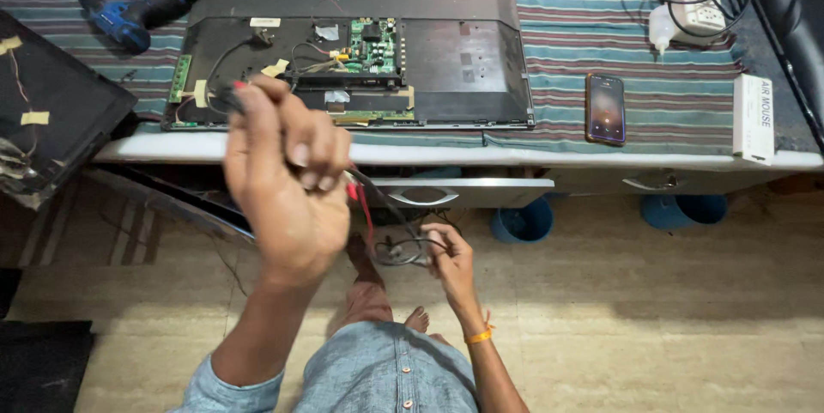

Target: The person retrieves a power supply and multimeter probes from a drawer, connects the power supply to a disassembled television, and uses the multimeter to test points on the internal circuit board. The person adjusts the probes and checks readings throughout the process.

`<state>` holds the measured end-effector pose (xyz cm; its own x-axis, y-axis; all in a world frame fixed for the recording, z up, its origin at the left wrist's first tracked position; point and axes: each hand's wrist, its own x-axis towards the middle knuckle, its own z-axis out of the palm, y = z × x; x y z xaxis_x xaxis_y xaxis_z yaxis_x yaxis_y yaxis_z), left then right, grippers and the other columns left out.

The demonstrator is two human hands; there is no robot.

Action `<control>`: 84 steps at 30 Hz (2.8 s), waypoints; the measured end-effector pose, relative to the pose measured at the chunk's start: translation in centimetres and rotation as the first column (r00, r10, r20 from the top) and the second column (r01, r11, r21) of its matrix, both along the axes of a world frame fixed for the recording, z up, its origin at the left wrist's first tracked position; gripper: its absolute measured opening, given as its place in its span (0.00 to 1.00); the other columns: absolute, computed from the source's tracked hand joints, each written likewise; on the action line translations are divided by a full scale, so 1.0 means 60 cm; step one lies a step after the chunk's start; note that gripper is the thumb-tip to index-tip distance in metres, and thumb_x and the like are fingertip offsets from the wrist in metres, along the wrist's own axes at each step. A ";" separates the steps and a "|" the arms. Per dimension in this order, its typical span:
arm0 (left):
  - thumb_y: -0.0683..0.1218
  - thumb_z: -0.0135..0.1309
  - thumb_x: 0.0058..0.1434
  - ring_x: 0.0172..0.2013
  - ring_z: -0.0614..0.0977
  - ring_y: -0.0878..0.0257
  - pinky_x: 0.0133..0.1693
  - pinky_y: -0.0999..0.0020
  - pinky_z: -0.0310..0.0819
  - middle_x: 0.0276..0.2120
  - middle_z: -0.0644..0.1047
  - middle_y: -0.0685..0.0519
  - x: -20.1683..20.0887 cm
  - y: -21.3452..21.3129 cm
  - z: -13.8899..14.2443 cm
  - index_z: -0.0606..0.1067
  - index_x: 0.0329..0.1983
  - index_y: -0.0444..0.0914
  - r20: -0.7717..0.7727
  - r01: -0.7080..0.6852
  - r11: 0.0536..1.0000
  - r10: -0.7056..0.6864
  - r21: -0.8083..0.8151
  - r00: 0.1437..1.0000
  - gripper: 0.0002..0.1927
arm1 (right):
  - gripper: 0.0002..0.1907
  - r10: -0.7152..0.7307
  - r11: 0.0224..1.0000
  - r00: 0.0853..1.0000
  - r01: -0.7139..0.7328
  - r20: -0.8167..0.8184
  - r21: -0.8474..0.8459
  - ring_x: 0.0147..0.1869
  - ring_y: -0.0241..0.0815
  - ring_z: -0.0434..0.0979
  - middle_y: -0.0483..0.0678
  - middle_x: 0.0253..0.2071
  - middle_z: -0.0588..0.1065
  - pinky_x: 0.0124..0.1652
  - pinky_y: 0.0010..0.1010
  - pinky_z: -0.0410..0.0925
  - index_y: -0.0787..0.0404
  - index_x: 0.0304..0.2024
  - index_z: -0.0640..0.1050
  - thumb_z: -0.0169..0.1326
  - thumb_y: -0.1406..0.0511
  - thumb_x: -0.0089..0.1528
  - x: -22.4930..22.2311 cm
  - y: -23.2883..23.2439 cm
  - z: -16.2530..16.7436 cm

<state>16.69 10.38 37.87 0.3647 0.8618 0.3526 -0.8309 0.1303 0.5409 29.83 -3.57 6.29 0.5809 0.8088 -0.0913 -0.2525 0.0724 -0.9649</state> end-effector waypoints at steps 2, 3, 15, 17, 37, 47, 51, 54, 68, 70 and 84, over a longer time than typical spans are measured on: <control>0.52 0.41 0.84 0.21 0.56 0.72 0.23 0.76 0.49 0.23 0.58 0.58 -0.007 0.008 0.003 0.68 0.49 0.36 0.014 -0.023 1.000 0.023 0.016 1.000 0.14 | 0.20 0.073 0.997 0.997 -0.073 0.014 0.009 0.34 0.34 0.65 0.43 0.34 0.70 0.33 0.25 0.63 0.66 0.63 0.79 0.57 0.67 0.69 0.014 -0.020 0.011; 0.52 0.41 0.84 0.21 0.56 0.72 0.23 0.76 0.48 0.24 0.58 0.58 -0.008 0.009 0.004 0.68 0.49 0.36 0.021 -0.031 0.999 0.031 0.009 0.999 0.14 | 0.23 0.128 0.991 0.988 -0.131 0.090 0.032 0.42 0.35 0.68 0.43 0.42 0.71 0.39 0.26 0.65 0.65 0.64 0.75 0.58 0.68 0.66 0.017 -0.025 0.025; 0.53 0.41 0.84 0.19 0.56 0.71 0.23 0.74 0.50 0.22 0.58 0.57 0.006 -0.012 -0.004 0.67 0.48 0.36 -0.017 -0.053 0.996 0.054 0.077 0.998 0.15 | 0.13 0.211 0.970 0.955 -0.179 0.209 -0.163 0.33 0.29 0.73 0.43 0.32 0.79 0.32 0.23 0.68 0.65 0.50 0.83 0.62 0.66 0.64 -0.045 0.025 0.141; 0.53 0.41 0.85 0.19 0.56 0.71 0.23 0.74 0.50 0.22 0.58 0.57 -0.008 -0.005 -0.004 0.67 0.49 0.36 -0.033 -0.070 0.994 0.074 0.089 0.997 0.16 | 0.11 0.157 0.984 0.963 -0.132 0.219 -0.122 0.33 0.26 0.73 0.39 0.32 0.78 0.31 0.21 0.67 0.66 0.46 0.82 0.61 0.68 0.62 -0.020 -0.001 0.124; 0.55 0.43 0.84 0.20 0.57 0.71 0.27 0.73 0.50 0.25 0.57 0.56 -0.082 0.091 -0.033 0.66 0.53 0.35 -0.070 -0.353 0.887 0.390 0.298 0.918 0.17 | 0.16 -0.559 0.818 0.785 0.575 -0.268 -0.023 0.25 0.33 0.69 0.45 0.32 0.76 0.29 0.28 0.68 0.60 0.52 0.79 0.49 0.56 0.73 0.087 -0.217 -0.075; 0.56 0.44 0.84 0.20 0.59 0.71 0.24 0.73 0.55 0.21 0.60 0.58 -0.052 0.047 -0.094 0.67 0.50 0.36 -0.194 -0.288 0.940 0.322 0.184 0.926 0.18 | 0.15 -0.225 0.844 0.947 0.308 -0.231 0.439 0.30 0.40 0.72 0.48 0.33 0.80 0.38 0.35 0.66 0.61 0.52 0.81 0.54 0.58 0.73 0.118 -0.270 0.086; 0.52 0.46 0.80 0.20 0.61 0.71 0.25 0.72 0.56 0.20 0.62 0.58 -0.007 0.000 -0.157 0.67 0.48 0.36 -0.298 -0.193 0.979 0.202 0.060 0.933 0.14 | 0.16 -0.267 0.886 0.958 0.202 0.103 0.417 0.28 0.33 0.71 0.48 0.29 0.78 0.33 0.28 0.65 0.64 0.49 0.84 0.57 0.59 0.67 0.094 -0.222 0.234; 0.52 0.48 0.77 0.19 0.62 0.72 0.23 0.75 0.54 0.20 0.64 0.59 0.006 -0.023 -0.197 0.70 0.47 0.34 -0.399 -0.123 0.992 0.110 -0.008 0.910 0.15 | 0.10 -0.204 0.976 0.870 0.147 0.449 0.159 0.25 0.30 0.69 0.45 0.24 0.74 0.24 0.22 0.60 0.66 0.47 0.84 0.57 0.66 0.68 0.076 -0.166 0.318; 0.45 0.61 0.65 0.28 0.74 0.76 0.29 0.79 0.67 0.29 0.77 0.60 -0.002 -0.068 -0.274 0.80 0.46 0.35 -0.692 0.288 0.957 -0.232 -0.035 0.684 0.10 | 0.10 0.171 0.978 0.622 -0.013 0.764 -0.209 0.22 0.31 0.63 0.46 0.18 0.70 0.23 0.25 0.59 0.64 0.36 0.82 0.67 0.64 0.58 0.072 -0.049 0.312; 0.44 0.61 0.64 0.22 0.67 0.76 0.23 0.79 0.56 0.24 0.73 0.61 -0.024 -0.054 -0.258 0.79 0.44 0.35 -0.630 0.250 0.952 -0.305 -0.177 0.714 0.09 | 0.14 0.223 0.935 0.651 0.068 0.725 -0.348 0.23 0.37 0.62 0.53 0.18 0.68 0.24 0.31 0.59 0.67 0.32 0.80 0.68 0.62 0.60 0.092 -0.072 0.224; 0.45 0.59 0.65 0.23 0.68 0.75 0.25 0.77 0.59 0.23 0.72 0.60 -0.124 -0.004 -0.113 0.78 0.36 0.35 -0.791 0.279 0.959 -0.211 -0.054 0.574 0.07 | 0.12 0.253 0.470 0.806 0.381 0.536 -0.796 0.41 0.62 0.81 0.63 0.35 0.80 0.42 0.47 0.72 0.59 0.40 0.85 0.58 0.58 0.61 0.038 -0.390 -0.249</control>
